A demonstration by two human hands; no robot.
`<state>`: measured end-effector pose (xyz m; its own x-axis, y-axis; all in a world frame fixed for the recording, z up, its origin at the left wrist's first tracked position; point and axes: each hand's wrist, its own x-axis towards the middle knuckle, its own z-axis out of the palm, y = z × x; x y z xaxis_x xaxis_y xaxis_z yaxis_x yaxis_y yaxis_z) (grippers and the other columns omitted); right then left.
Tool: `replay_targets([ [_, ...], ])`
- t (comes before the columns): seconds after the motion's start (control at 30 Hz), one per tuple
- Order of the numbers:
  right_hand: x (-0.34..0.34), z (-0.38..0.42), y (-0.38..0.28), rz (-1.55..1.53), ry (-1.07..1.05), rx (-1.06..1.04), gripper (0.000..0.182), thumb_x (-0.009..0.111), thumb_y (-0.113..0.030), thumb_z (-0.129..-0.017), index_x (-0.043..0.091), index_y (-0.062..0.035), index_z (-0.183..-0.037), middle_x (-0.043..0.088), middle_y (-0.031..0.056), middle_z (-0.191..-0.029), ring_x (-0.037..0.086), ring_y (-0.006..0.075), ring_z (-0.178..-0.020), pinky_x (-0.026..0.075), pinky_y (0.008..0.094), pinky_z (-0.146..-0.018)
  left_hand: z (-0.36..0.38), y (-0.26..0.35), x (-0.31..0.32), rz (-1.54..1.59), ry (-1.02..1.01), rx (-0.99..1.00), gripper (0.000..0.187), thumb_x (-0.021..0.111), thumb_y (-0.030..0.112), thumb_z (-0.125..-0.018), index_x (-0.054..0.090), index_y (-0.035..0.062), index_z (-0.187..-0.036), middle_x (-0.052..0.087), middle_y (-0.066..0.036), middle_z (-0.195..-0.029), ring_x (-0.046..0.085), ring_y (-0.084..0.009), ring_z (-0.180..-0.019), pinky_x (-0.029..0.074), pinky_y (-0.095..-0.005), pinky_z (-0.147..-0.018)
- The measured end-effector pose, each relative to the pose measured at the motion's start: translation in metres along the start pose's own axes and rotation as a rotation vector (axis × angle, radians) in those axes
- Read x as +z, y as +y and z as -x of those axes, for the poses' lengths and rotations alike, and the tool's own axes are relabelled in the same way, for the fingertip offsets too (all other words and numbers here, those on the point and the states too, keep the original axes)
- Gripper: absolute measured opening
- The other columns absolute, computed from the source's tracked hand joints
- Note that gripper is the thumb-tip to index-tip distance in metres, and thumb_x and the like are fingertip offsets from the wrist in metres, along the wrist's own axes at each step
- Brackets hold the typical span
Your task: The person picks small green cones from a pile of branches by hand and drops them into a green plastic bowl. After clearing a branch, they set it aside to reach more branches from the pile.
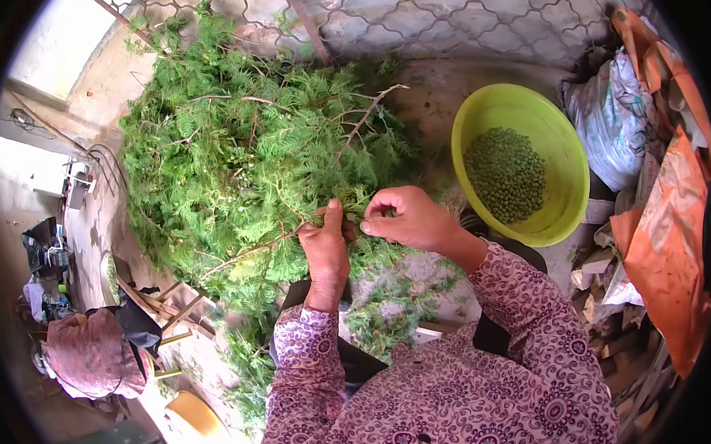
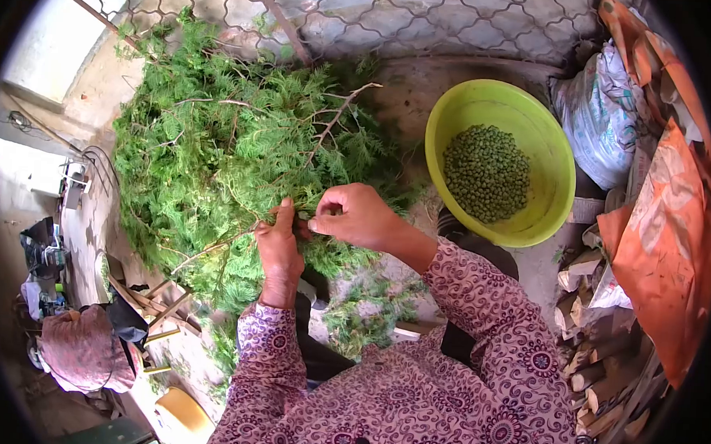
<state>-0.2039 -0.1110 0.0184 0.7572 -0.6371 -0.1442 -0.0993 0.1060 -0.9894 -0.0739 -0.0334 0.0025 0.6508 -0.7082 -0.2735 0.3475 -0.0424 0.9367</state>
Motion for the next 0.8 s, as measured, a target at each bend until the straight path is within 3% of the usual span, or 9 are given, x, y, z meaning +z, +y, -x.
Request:
replay_targets([
  [0.13,0.002,-0.004,0.005,-0.019,0.033,0.052,0.023,0.067,-0.019,-0.072,0.060,0.0021,-0.074,0.058,0.0044,-0.061,0.051,0.0066,-0.050,0.040,0.0227,-0.045,0.008,-0.001,0.009,-0.002,-0.047,-0.010,0.020,0.060,0.016,-0.083,0.055,0.0055,-0.066,0.048,0.004,-0.054,0.039,-0.0022,-0.044,0.030,-0.0186,-0.040],
  [0.2,0.003,-0.005,0.013,0.225,0.110,-0.063,0.020,0.066,-0.017,-0.071,0.059,0.0026,-0.071,0.059,0.0054,-0.063,0.051,0.0068,-0.050,0.040,0.0239,-0.045,0.007,-0.007,0.007,-0.010,-0.084,0.020,0.021,0.060,0.016,-0.083,0.055,0.0058,-0.065,0.048,0.005,-0.053,0.039,-0.0019,-0.044,0.029,-0.0184,-0.040],
  [0.33,0.000,-0.002,0.001,0.284,0.057,-0.030,0.018,0.064,-0.014,-0.071,0.060,0.0030,-0.070,0.059,0.0049,-0.063,0.051,0.0070,-0.050,0.039,0.0234,-0.044,0.010,-0.002,0.005,-0.027,-0.139,0.017,0.020,0.060,0.015,-0.083,0.056,0.0053,-0.066,0.048,0.003,-0.051,0.041,-0.0037,-0.043,0.031,-0.0195,-0.039],
  [0.4,-0.007,0.000,-0.009,-0.045,-0.161,0.120,0.016,0.062,-0.013,-0.072,0.061,0.0023,-0.072,0.058,0.0030,-0.061,0.049,0.0068,-0.049,0.037,0.0228,-0.044,0.008,0.000,0.001,-0.042,-0.152,-0.027,0.018,0.060,0.014,-0.083,0.056,0.0049,-0.067,0.049,0.002,-0.051,0.042,-0.0054,-0.042,0.033,-0.0202,-0.039],
  [0.53,-0.012,0.008,-0.025,-0.218,-0.323,0.134,0.012,0.060,-0.011,-0.075,0.059,0.0010,-0.075,0.051,-0.0004,-0.056,0.046,0.0054,-0.048,0.037,0.0211,-0.045,-0.005,0.003,-0.010,0.173,-0.163,-0.194,0.014,0.060,0.014,-0.082,0.057,0.0034,-0.073,0.049,0.000,-0.051,0.047,-0.0114,-0.043,0.037,-0.0226,-0.039],
  [0.63,-0.044,0.008,-0.025,0.123,0.061,-0.161,0.011,0.059,-0.010,-0.075,0.061,-0.0016,-0.083,0.056,0.0000,-0.067,0.050,0.0055,-0.056,0.041,0.0199,-0.051,-0.003,0.003,-0.008,0.157,-0.177,-0.144,0.015,0.061,0.015,-0.082,0.057,0.0028,-0.075,0.050,0.000,-0.053,0.048,-0.0119,-0.044,0.038,-0.0221,-0.041],
  [0.7,-0.074,0.013,-0.025,0.244,0.398,-0.219,0.015,0.061,-0.012,-0.074,0.061,-0.0012,-0.084,0.058,0.0008,-0.069,0.052,0.0056,-0.057,0.042,0.0216,-0.051,-0.001,-0.002,-0.012,-0.186,-0.320,0.025,0.015,0.060,0.015,-0.083,0.058,0.0026,-0.076,0.053,0.000,-0.058,0.050,-0.0111,-0.047,0.037,-0.0217,-0.043],
  [0.77,-0.110,0.022,-0.012,0.633,0.699,-0.260,0.016,0.060,-0.011,-0.069,0.061,-0.0030,-0.083,0.061,0.0061,-0.077,0.055,0.0146,-0.061,0.045,0.0275,-0.057,-0.003,-0.017,-0.014,-0.306,-0.341,0.077,0.011,0.061,0.011,-0.081,0.059,0.0009,-0.077,0.057,-0.004,-0.062,0.052,-0.0128,-0.050,0.038,-0.0247,-0.045],
  [0.8,-0.124,0.028,-0.008,0.837,0.859,-0.267,0.016,0.059,-0.011,-0.067,0.061,-0.0039,-0.081,0.061,0.0085,-0.080,0.057,0.0195,-0.065,0.046,0.0310,-0.061,-0.003,-0.023,-0.013,-0.430,-0.389,0.380,0.009,0.061,0.008,-0.078,0.059,0.0000,-0.077,0.059,-0.007,-0.065,0.054,-0.0155,-0.052,0.039,-0.0270,-0.046],
])
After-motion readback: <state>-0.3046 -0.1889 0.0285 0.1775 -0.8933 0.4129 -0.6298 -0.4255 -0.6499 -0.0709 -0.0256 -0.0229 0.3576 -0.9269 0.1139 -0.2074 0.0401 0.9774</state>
